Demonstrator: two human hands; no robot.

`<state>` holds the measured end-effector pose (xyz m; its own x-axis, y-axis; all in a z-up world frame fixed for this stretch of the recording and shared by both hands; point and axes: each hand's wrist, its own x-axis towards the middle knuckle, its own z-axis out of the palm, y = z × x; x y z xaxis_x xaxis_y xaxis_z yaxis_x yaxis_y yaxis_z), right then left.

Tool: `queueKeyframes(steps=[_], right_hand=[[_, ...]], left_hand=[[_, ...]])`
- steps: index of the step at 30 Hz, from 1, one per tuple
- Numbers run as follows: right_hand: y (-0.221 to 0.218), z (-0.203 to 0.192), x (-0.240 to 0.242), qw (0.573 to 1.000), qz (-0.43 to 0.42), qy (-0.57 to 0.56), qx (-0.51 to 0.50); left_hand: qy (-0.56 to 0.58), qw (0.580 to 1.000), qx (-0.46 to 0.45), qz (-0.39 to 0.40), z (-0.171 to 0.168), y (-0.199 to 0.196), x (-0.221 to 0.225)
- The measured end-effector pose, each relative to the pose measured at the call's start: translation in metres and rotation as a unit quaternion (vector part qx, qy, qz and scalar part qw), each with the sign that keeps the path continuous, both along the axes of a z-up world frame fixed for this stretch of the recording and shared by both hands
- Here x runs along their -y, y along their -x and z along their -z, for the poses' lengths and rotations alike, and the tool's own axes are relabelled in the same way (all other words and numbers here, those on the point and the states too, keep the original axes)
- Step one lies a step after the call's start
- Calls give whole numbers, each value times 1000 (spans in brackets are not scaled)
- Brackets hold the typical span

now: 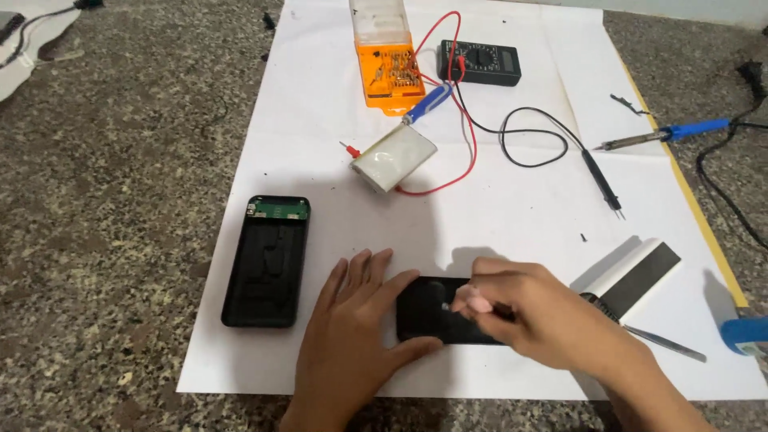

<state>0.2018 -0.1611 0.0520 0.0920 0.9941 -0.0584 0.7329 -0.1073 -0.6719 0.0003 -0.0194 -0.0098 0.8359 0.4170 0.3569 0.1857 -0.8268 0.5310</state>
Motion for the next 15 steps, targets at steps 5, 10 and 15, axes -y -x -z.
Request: queueKeyframes(steps=[5,10,15], right_hand=[[4,-18,-1,994,-81,19,-65],[-1,-4,1,998,-11,16,-62],[-2,-2,2,999,-19,28,-10]], left_hand=[[6,1000,9,2,-7,0,1],[0,1000,2,-2,-1,0,2],[11,1000,-7,-9,-5,0,2]])
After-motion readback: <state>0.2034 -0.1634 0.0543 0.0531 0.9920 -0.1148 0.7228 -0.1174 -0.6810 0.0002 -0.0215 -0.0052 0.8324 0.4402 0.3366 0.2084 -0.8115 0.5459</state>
